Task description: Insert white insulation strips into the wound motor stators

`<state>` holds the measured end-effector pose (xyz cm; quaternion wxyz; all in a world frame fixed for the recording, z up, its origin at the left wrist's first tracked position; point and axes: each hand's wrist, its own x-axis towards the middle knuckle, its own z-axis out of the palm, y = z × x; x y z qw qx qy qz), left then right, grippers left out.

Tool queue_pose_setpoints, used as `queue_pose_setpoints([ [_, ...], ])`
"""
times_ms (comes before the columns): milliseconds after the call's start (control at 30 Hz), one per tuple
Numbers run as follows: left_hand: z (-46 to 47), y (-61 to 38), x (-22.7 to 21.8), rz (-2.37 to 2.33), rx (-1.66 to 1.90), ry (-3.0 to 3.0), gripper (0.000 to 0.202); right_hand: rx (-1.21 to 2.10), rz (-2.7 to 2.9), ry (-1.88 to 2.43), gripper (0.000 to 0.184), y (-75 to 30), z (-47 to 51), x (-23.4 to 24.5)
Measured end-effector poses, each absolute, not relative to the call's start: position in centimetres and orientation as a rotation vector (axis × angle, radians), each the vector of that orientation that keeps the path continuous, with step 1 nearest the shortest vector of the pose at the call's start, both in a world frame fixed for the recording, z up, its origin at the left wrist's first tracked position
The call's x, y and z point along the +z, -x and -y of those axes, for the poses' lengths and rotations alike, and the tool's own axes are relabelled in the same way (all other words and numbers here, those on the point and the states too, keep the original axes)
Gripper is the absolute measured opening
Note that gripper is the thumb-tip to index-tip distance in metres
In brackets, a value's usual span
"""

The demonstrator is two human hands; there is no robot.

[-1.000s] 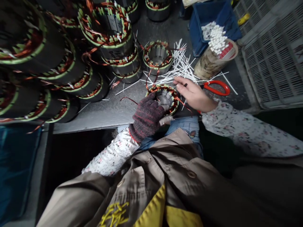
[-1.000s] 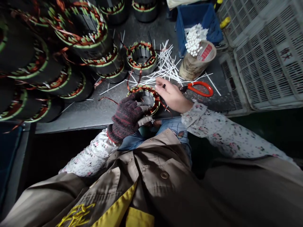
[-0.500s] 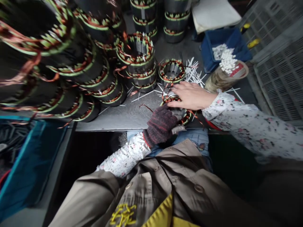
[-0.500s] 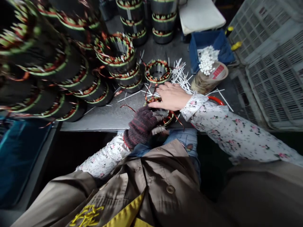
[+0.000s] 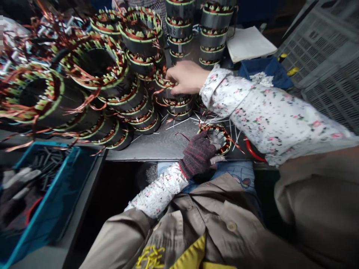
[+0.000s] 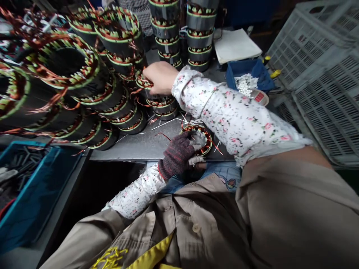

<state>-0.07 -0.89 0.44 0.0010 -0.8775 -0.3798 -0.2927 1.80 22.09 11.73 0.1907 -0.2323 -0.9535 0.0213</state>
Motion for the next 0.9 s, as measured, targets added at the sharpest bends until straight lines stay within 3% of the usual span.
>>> queue_pose_setpoints([
  [367, 1.0, 0.1, 0.6, 1.215, -0.923, 2.756, 0.049, 0.387, 2.426, 0.818, 0.032, -3.9, -19.9, 8.7],
  [667, 0.9, 0.0, 0.6, 1.234, -0.701, 2.784, 0.049, 0.131, 2.647, 1.003, 0.034, -3.5, -18.5, 12.8],
  [900, 0.9, 0.2, 0.5, 1.22, -0.768, 2.805, 0.051, 0.126, 2.675, 0.859, 0.027, -5.4, -18.5, 11.3],
])
